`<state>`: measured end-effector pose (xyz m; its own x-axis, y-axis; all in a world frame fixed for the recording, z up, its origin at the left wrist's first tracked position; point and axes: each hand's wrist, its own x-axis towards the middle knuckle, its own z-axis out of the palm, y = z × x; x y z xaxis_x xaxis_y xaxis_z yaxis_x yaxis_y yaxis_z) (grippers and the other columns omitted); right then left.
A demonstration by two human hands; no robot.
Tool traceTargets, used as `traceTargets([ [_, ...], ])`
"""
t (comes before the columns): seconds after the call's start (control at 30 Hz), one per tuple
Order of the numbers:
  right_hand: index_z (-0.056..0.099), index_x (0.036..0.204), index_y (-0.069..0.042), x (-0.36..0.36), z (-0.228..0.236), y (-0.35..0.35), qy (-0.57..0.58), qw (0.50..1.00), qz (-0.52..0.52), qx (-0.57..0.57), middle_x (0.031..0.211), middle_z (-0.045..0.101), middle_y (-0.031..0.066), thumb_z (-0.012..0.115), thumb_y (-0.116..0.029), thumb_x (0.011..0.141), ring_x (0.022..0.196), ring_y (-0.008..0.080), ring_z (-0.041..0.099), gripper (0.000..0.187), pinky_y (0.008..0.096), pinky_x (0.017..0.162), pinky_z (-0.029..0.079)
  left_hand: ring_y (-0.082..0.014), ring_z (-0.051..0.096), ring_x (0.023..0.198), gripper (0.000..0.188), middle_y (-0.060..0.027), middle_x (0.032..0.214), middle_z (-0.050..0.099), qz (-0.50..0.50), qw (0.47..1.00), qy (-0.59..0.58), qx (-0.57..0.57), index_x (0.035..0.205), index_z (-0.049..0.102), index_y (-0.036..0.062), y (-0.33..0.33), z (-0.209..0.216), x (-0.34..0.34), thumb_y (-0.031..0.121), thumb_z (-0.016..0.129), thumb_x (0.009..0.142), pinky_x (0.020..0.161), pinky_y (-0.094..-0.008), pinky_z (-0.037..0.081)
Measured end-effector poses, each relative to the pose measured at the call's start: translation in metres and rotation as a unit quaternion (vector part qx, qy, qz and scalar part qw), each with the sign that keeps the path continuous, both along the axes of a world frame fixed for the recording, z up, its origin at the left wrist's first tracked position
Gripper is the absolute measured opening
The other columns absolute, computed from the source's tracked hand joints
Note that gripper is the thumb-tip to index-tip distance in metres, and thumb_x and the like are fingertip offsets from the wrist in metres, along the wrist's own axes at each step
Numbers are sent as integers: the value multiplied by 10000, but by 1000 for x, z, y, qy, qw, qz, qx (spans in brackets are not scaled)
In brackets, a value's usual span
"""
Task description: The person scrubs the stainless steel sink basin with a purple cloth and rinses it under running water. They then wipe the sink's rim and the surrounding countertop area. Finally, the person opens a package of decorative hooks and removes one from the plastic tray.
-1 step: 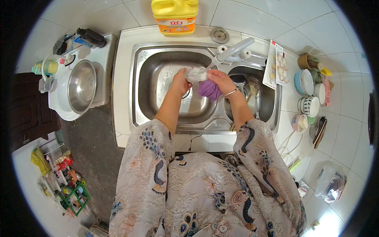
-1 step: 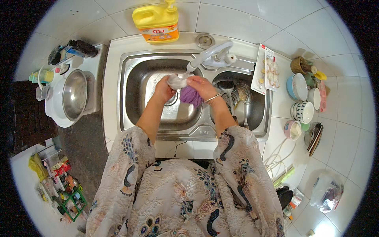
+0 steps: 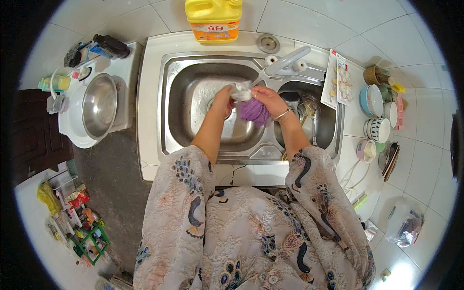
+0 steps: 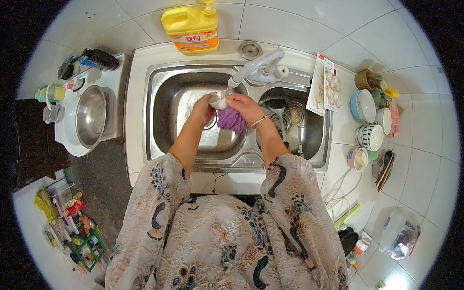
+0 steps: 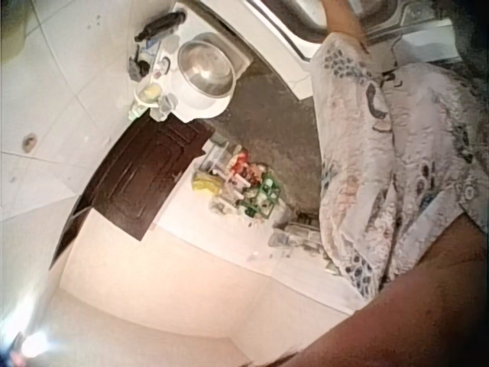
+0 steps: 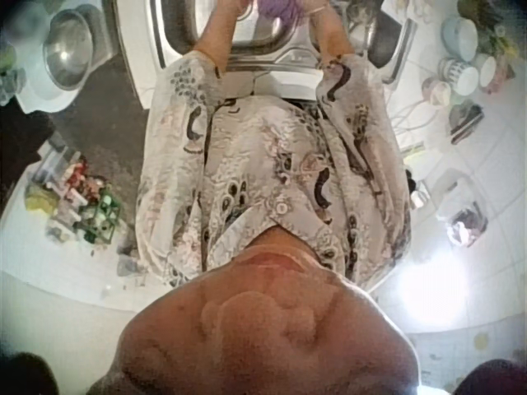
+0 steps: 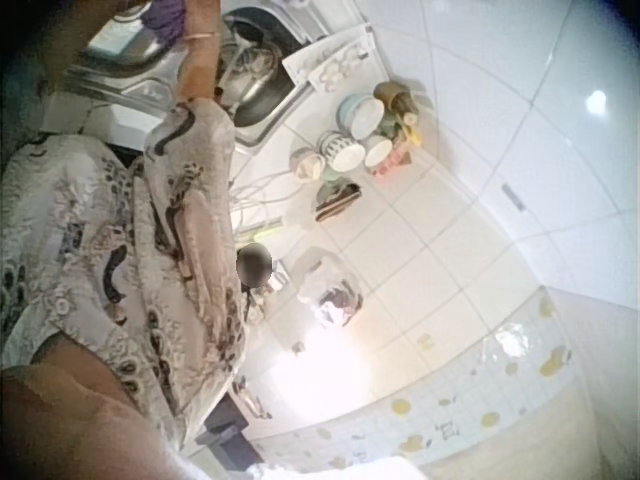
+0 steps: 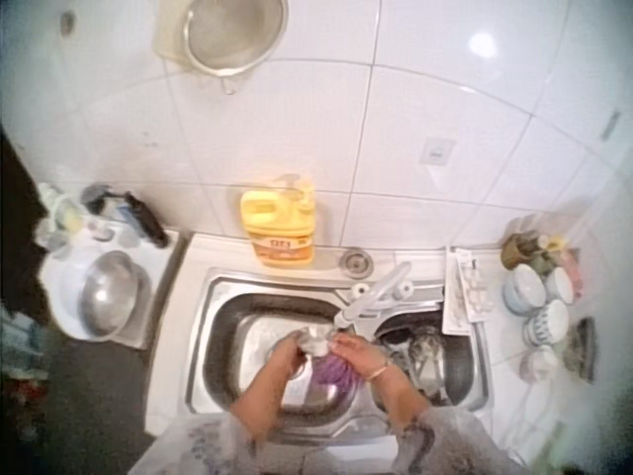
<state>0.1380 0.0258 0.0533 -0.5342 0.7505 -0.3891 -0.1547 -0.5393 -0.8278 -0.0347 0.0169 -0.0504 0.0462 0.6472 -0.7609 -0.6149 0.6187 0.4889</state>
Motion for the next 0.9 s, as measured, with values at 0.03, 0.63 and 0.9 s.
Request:
traceTargets([
  [0.03,600,1021,-7,2,0,1,-13,1000,8,17,870,612,14,605,-187,848,802,78,548,250,223,723,445,-201,583,876,514,-124,1055,609,-7,998,44,-32,1161,536,60,1,4,8,443,285,927,677,-316,437],
  [0.63,488,1218,-22,-45,-19,20,-54,991,-85,93,956,601,68,552,45,753,799,121,581,474,232,713,477,-265,564,937,400,-118,1057,558,186,982,-14,-34,1168,498,42,-10,-2,-10,-23,417,782,845,-431,458],
  [0.9,437,1182,-15,-18,-7,36,-328,833,-224,385,878,616,154,563,-86,768,798,264,611,438,349,718,479,-211,587,941,262,-92,1076,584,55,968,-178,168,1114,544,67,2,55,38,114,529,857,826,-366,480],
])
